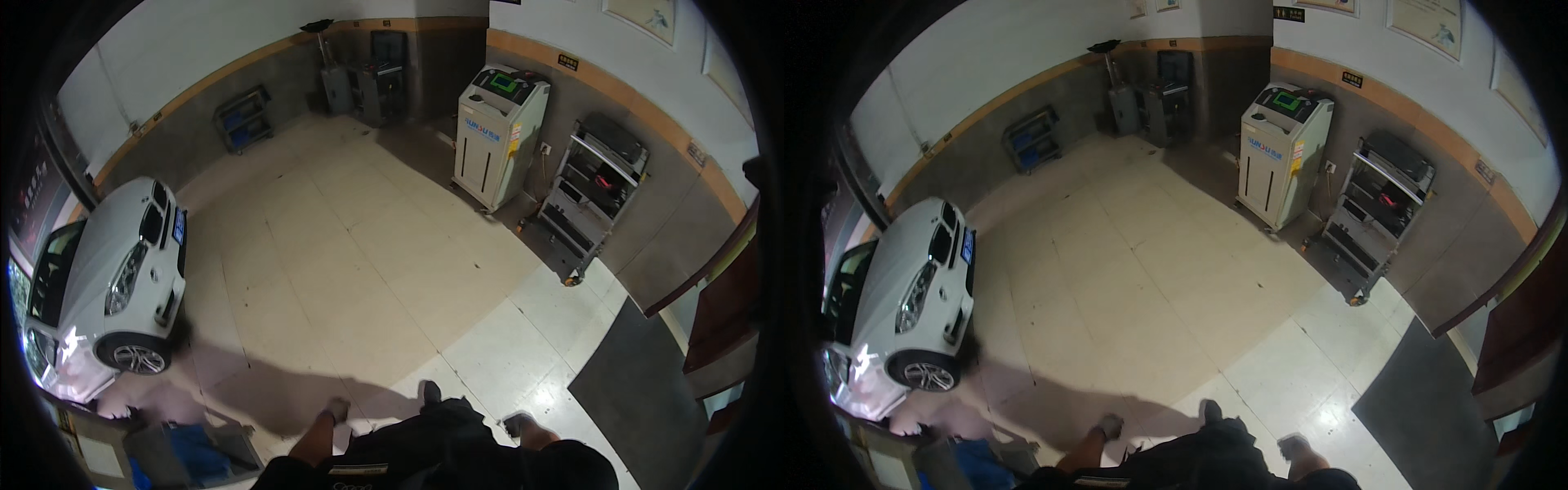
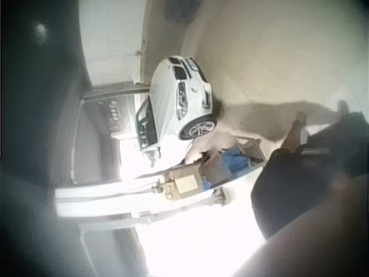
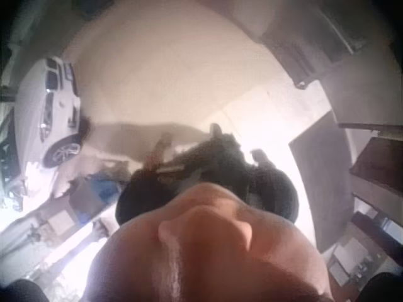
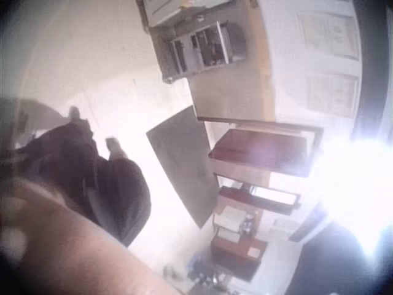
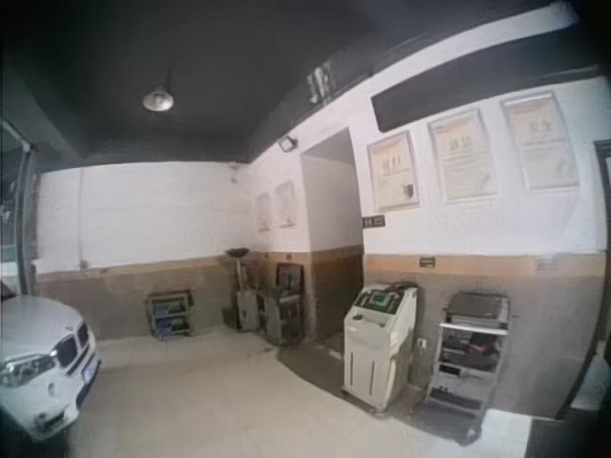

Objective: The person opens a wall-mounted electrical panel, removes a fuse, and uses a screwdriver to adjust internal components. They then replace the fuse and close the panel cover.

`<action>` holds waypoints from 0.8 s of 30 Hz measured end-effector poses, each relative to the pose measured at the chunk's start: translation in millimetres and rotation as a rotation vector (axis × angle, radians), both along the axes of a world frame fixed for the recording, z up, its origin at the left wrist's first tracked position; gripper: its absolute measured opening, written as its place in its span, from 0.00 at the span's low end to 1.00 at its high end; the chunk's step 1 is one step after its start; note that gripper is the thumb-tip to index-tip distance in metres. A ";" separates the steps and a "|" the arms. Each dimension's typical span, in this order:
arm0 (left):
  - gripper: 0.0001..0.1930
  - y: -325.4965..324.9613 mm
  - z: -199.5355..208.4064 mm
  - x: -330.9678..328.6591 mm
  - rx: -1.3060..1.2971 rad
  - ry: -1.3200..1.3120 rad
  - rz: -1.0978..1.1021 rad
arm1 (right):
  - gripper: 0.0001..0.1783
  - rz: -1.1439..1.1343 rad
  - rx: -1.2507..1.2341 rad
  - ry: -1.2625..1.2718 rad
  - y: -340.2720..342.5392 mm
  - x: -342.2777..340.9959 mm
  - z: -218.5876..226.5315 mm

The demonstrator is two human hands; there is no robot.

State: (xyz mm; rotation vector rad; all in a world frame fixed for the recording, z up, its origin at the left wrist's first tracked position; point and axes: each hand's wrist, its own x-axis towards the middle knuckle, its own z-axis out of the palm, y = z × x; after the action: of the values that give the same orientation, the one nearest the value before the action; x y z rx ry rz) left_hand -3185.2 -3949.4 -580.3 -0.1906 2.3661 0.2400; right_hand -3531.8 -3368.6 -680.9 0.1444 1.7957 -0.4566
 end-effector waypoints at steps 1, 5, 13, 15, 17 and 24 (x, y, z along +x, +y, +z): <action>0.13 -7.3 -1.1 7.1 -0.003 -0.101 -0.035 | 0.18 -0.127 -0.005 0.030 -71.5 -42.1 19.3; 0.11 -54.4 26.7 46.5 0.188 -0.077 0.253 | 0.22 0.241 -0.173 0.432 -350.6 -220.1 115.8; 0.08 -353.2 -53.9 -187.9 0.180 -0.179 0.481 | 0.19 -0.056 -0.252 0.280 -655.9 -429.0 119.5; 0.07 -448.9 -60.2 -296.5 0.161 -0.205 0.352 | 0.16 -0.193 -0.104 0.000 -655.5 -440.4 94.9; 0.06 -548.5 -38.6 -434.9 0.154 -0.144 0.068 | 0.17 -0.226 -0.046 -0.200 -642.0 -445.5 80.4; 0.12 -813.4 129.8 -787.9 0.633 0.633 1.003 | 0.19 0.169 0.075 -0.021 -703.8 -549.0 25.0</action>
State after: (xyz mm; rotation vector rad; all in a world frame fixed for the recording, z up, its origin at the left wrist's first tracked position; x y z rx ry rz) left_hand -3973.1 -4762.8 -450.5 -1.1046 2.4156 1.6896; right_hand -4080.9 -4072.4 -656.0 0.0486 1.7881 -0.2670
